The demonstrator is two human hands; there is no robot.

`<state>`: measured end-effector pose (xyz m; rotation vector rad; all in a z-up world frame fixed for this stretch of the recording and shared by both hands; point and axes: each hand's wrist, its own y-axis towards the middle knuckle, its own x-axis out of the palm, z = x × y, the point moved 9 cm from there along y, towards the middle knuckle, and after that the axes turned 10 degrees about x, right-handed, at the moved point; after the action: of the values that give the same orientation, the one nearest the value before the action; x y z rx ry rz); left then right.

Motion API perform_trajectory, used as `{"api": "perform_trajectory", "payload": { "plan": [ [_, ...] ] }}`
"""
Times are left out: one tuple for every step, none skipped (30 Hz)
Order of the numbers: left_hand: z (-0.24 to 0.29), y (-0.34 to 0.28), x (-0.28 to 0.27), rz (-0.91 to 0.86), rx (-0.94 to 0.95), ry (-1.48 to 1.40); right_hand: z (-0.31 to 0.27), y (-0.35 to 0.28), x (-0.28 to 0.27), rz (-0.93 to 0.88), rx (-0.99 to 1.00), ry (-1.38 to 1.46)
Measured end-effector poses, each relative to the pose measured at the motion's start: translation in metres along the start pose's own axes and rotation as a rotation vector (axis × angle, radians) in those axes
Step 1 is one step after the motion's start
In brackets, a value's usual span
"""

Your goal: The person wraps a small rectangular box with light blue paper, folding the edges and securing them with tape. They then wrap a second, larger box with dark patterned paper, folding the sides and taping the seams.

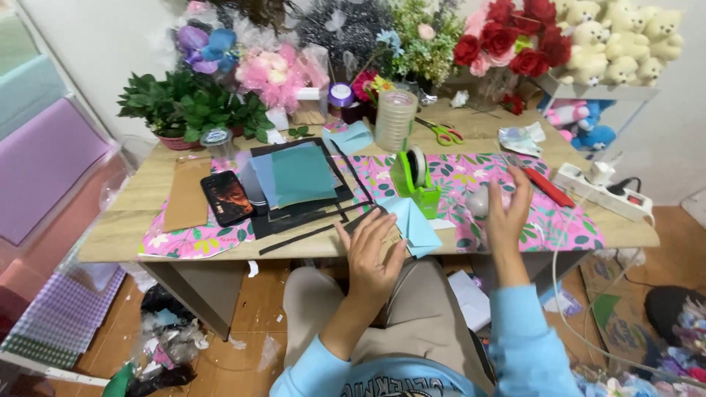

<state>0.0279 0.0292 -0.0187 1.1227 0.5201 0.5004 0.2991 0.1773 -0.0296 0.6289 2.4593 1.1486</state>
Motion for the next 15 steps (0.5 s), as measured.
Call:
{"api": "perform_trajectory", "payload": {
  "plan": [
    [-0.002,0.003,0.000,-0.001,-0.007,0.009,-0.003,-0.018,0.011,-0.009,0.004,0.005],
    [-0.004,0.005,0.000,0.013,-0.014,-0.026,-0.006,-0.036,0.031,-0.166,0.031,0.279],
    [-0.005,0.004,-0.002,0.024,-0.026,-0.060,-0.010,-0.062,0.049,-0.325,0.065,0.553],
    [-0.015,0.005,-0.010,0.019,-0.040,-0.051,-0.045,-0.069,0.046,-0.335,0.078,0.557],
    [-0.034,0.007,-0.013,0.028,-0.154,-0.276,-0.090,-0.077,0.055,-0.457,-0.035,0.345],
    [-0.051,0.009,-0.015,0.040,-0.268,-0.501,-0.133,-0.086,0.063,-0.574,-0.148,0.132],
    [-0.079,0.021,-0.031,0.044,-0.260,-0.496,-0.128,-0.089,0.067,-0.572,-0.156,0.139],
    [-0.108,0.032,-0.068,0.228,-0.240,-0.296,-0.117,-0.089,0.071,-0.561,-0.109,0.113],
    [-0.132,0.039,-0.104,0.407,-0.222,-0.095,-0.107,-0.091,0.074,-0.551,-0.058,0.085],
    [-0.173,0.036,-0.124,0.409,-0.219,-0.091,-0.107,-0.090,0.074,-0.552,-0.062,0.089],
    [-0.213,0.038,-0.139,0.200,-0.258,0.362,-0.105,-0.092,0.075,-0.564,-0.048,0.077],
    [-0.255,0.039,-0.153,-0.020,-0.286,0.810,-0.103,-0.093,0.076,-0.577,-0.035,0.065],
    [-0.275,0.030,-0.163,-0.024,-0.278,0.809,-0.103,-0.093,0.076,-0.569,-0.032,0.067],
    [-0.316,0.011,-0.161,-0.314,-0.464,0.874,-0.104,-0.092,0.076,-0.566,-0.024,0.075],
    [-0.353,-0.018,-0.160,-0.607,-0.651,0.922,-0.103,-0.092,0.074,-0.566,-0.018,0.079]
  ]
}}
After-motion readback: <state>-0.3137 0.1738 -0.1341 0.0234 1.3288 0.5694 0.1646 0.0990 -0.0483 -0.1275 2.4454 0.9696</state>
